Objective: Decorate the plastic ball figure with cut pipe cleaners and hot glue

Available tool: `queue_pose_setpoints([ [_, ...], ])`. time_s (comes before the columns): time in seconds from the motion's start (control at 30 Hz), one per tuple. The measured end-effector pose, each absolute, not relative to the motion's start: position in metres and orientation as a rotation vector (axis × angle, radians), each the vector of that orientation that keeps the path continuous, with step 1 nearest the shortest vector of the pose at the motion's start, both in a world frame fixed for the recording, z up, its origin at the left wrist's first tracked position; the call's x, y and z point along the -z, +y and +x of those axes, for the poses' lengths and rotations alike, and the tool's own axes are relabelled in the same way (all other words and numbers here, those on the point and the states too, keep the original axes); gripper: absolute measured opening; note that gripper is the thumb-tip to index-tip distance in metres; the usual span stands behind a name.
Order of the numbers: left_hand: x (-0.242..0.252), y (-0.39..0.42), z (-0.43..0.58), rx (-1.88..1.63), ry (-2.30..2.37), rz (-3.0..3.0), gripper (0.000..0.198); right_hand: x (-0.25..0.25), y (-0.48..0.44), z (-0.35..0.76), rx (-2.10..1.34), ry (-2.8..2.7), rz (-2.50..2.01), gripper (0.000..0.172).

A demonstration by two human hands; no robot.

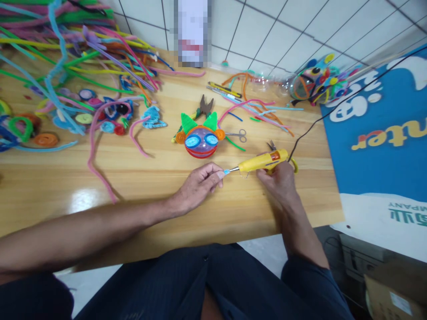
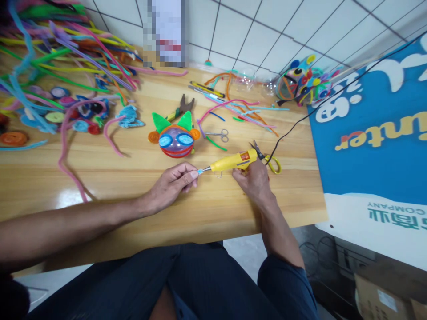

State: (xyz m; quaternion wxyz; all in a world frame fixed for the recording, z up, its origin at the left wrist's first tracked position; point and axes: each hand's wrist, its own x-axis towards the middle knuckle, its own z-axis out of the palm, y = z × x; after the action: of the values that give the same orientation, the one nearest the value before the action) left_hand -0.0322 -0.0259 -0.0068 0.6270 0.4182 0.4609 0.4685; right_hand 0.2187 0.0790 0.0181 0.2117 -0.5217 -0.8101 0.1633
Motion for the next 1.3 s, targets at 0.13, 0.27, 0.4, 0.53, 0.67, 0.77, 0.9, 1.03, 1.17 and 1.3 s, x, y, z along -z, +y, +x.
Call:
queue_pose_setpoints([
  [0.13,0.0061,-0.0261,-0.0324,-1.075,1.048,0.953,0.034,-0.0209,0.0784,0.2172,-0.457,-2.252,-1.443,0.011],
  [0.27,0.006,-0.0252,-0.0324,-1.08,1.035,0.951,0.033,-0.0239,0.0766,0.2149,-0.477,-2.243,-1.426,0.016],
  [0.4,0.006,-0.0241,-0.0324,-1.07,1.033,0.945,0.034,-0.0243,0.0759,0.2126,-0.487,-2.245,-1.395,0.019],
  [0.53,0.0051,-0.0233,-0.032,-1.059,1.03,0.921,0.035,-0.0232,0.0759,0.2115,-0.48,-2.215,-1.41,0.017],
  [0.67,0.0035,-0.0219,-0.0325,-1.042,1.009,0.873,0.036,-0.0221,0.0755,0.2118,-0.486,-2.212,-1.403,0.028],
  [0.77,0.0026,-0.0203,-0.0333,-1.032,0.991,0.844,0.035,-0.0213,0.0747,0.2128,-0.488,-2.207,-1.399,0.031],
  [0.9,0.0019,-0.0186,-0.0334,-1.034,0.975,0.829,0.035,-0.0226,0.0737,0.2128,-0.449,-2.202,-1.417,0.032],
  [1.03,0.0016,-0.0177,-0.0333,-1.032,0.967,0.836,0.033,-0.0256,0.0737,0.211,-0.413,-2.194,-1.373,0.03],
  [1.17,0.002,-0.0178,-0.0336,-1.024,0.973,0.842,0.033,-0.025,0.0747,0.2111,-0.41,-2.179,-1.394,0.028],
  [1.3,0.0025,-0.0182,-0.0337,-1.029,0.974,0.839,0.033,-0.0205,0.0766,0.2133,-0.425,-2.162,-1.386,0.029],
])
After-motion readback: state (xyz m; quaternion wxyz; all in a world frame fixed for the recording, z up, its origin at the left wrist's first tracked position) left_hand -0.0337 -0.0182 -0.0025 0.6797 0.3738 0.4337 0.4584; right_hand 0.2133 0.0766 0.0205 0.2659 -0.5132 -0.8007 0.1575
